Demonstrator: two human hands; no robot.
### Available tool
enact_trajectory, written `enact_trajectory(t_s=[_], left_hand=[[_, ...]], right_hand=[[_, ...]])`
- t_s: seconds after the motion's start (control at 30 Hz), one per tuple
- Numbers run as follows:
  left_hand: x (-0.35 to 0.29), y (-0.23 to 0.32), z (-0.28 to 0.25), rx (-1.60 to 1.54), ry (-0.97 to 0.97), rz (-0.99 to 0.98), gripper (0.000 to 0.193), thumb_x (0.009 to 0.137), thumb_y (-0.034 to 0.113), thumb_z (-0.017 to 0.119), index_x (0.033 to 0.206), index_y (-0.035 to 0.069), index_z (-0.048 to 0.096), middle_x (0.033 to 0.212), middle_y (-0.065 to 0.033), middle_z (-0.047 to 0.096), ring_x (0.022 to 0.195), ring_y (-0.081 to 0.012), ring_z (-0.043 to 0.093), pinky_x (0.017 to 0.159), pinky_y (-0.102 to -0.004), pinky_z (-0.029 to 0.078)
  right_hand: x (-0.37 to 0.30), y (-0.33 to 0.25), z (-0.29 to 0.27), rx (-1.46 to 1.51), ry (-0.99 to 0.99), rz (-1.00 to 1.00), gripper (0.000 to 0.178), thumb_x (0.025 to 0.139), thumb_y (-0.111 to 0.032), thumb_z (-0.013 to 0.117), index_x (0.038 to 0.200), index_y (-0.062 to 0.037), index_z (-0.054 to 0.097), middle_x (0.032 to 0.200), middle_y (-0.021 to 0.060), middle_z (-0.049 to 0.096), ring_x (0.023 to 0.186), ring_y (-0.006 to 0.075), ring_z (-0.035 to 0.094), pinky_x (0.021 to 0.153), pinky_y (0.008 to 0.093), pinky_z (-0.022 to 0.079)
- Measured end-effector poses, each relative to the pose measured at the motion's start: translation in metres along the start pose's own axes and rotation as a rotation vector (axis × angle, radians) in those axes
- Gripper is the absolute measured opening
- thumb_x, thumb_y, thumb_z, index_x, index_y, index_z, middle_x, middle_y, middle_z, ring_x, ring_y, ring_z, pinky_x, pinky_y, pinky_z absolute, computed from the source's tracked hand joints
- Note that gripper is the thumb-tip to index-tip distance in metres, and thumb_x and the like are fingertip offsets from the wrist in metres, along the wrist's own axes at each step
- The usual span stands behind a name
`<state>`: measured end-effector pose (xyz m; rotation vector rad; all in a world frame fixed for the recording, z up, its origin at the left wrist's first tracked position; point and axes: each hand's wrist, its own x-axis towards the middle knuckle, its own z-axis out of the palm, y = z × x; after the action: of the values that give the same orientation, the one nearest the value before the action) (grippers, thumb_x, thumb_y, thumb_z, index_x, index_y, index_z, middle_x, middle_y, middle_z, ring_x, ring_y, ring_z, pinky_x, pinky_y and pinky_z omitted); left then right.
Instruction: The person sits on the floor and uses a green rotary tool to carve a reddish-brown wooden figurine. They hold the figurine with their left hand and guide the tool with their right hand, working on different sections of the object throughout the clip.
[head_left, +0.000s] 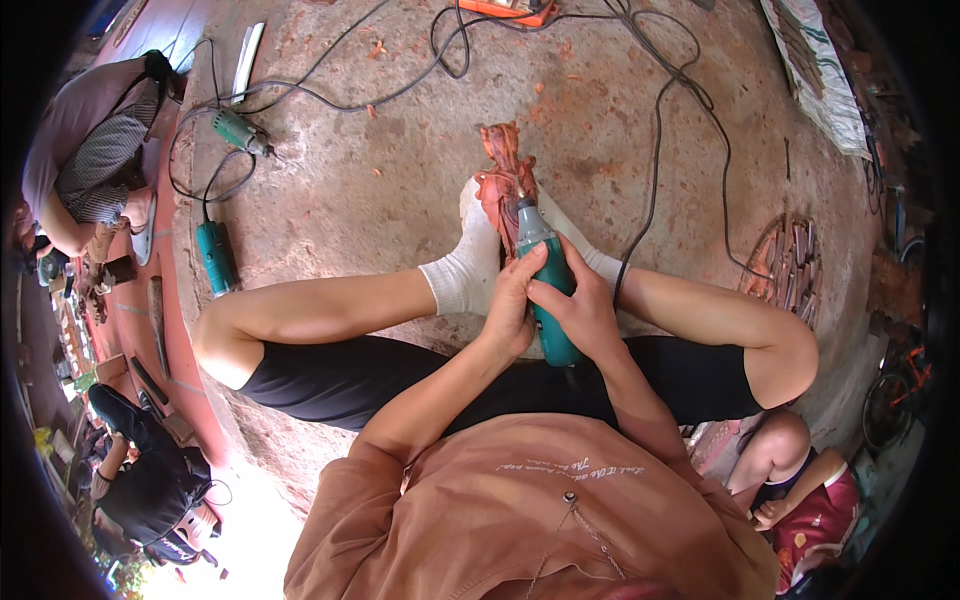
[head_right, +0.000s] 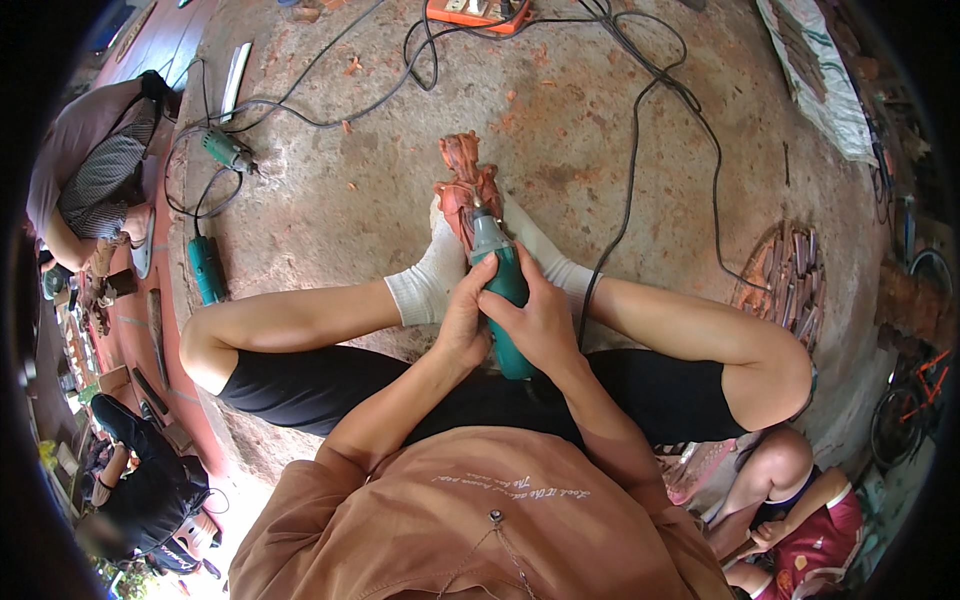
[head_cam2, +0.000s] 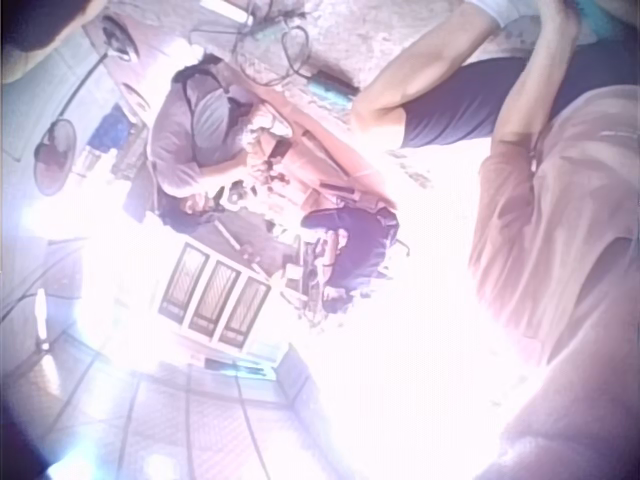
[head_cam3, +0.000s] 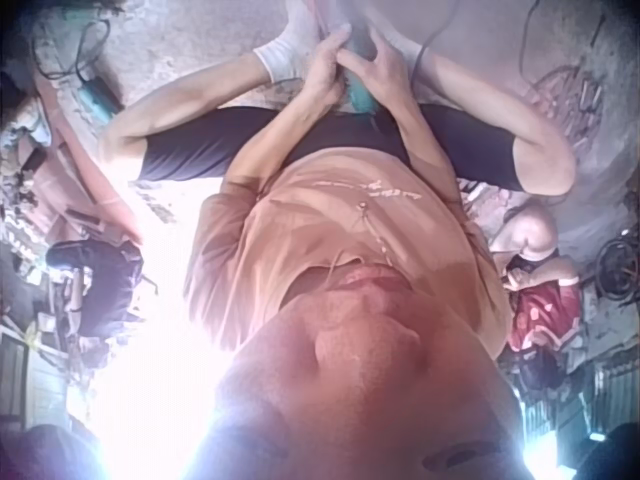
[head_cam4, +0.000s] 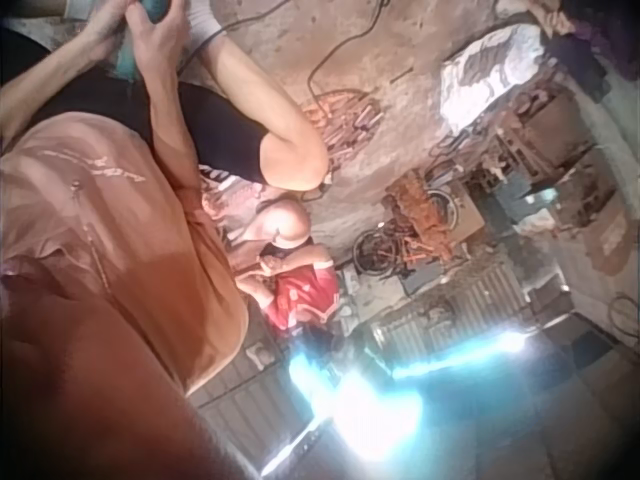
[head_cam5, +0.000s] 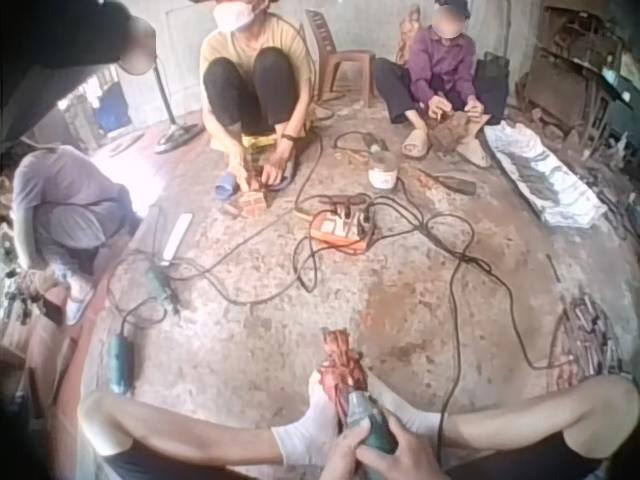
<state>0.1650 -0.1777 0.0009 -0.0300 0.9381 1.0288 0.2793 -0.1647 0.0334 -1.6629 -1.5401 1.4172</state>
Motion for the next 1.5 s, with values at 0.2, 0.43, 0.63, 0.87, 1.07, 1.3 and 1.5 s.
enact_trajectory(t_s=[0.2,0.43,0.63,0.87,1.07,1.3,1.5], left_hand=[[-0.003,0.001,-0.002,-0.028,-0.008,-0.003,0.048,0.088,0.043,0.063,0.120,0.009,0.053,0.104,-0.0044,0.061,0.097,-0.0162,0.059,0.089,-0.0337,0.048],[0.001,0.000,-0.004,-0.014,0.008,-0.016,0.047,0.088,0.044,0.063,0.119,0.010,0.054,0.105,-0.0045,0.061,0.097,-0.0166,0.059,0.089,-0.0340,0.048],[-0.001,-0.002,-0.001,0.002,0.001,-0.002,0.046,0.089,0.044,0.063,0.119,0.010,0.054,0.105,-0.0042,0.061,0.097,-0.0166,0.060,0.088,-0.0337,0.048],[0.002,0.000,-0.004,-0.015,0.001,-0.006,0.046,0.089,0.043,0.063,0.119,0.010,0.054,0.105,-0.0044,0.061,0.097,-0.0164,0.059,0.089,-0.0335,0.047],[-0.002,-0.003,-0.001,0.014,-0.003,0.001,0.048,0.089,0.044,0.063,0.121,0.009,0.053,0.106,-0.0051,0.061,0.100,-0.0175,0.059,0.091,-0.0342,0.047],[0.003,0.002,-0.005,-0.042,-0.014,0.000,0.049,0.089,0.043,0.062,0.123,0.009,0.052,0.108,-0.0053,0.061,0.099,-0.0176,0.059,0.090,-0.0338,0.047],[0.000,-0.005,-0.003,0.031,-0.005,-0.022,0.048,0.089,0.043,0.062,0.122,0.010,0.052,0.107,-0.0051,0.061,0.098,-0.0173,0.060,0.090,-0.0334,0.047]], right_hand=[[0.000,-0.010,-0.001,-0.027,-0.021,0.002,0.080,0.074,-0.036,0.071,0.137,0.0044,0.040,0.102,0.0284,0.063,0.094,0.0362,0.066,0.079,0.0366,0.051],[0.002,-0.006,0.001,-0.004,-0.002,-0.042,0.080,0.075,-0.036,0.070,0.137,0.0040,0.040,0.104,0.0280,0.063,0.098,0.0362,0.065,0.082,0.0365,0.050],[-0.003,-0.004,-0.002,0.010,-0.009,-0.026,0.080,0.075,-0.037,0.070,0.138,0.0031,0.040,0.104,0.0280,0.063,0.098,0.0363,0.065,0.082,0.0374,0.050],[0.002,-0.006,0.000,-0.021,-0.009,-0.017,0.081,0.075,-0.038,0.070,0.138,0.0027,0.039,0.104,0.0276,0.064,0.097,0.0362,0.065,0.081,0.0377,0.050],[-0.003,-0.006,-0.003,0.014,-0.010,-0.009,0.081,0.075,-0.038,0.070,0.138,0.0021,0.040,0.104,0.0275,0.063,0.097,0.0358,0.065,0.081,0.0375,0.050],[0.007,-0.003,0.003,-0.004,-0.025,-0.042,0.081,0.075,-0.038,0.070,0.138,0.0024,0.039,0.106,0.0279,0.063,0.098,0.0361,0.065,0.082,0.0377,0.050],[-0.004,0.005,0.000,0.047,0.006,-0.026,0.081,0.075,-0.036,0.070,0.138,0.0041,0.039,0.105,0.0279,0.063,0.097,0.0360,0.065,0.082,0.0380,0.050]])
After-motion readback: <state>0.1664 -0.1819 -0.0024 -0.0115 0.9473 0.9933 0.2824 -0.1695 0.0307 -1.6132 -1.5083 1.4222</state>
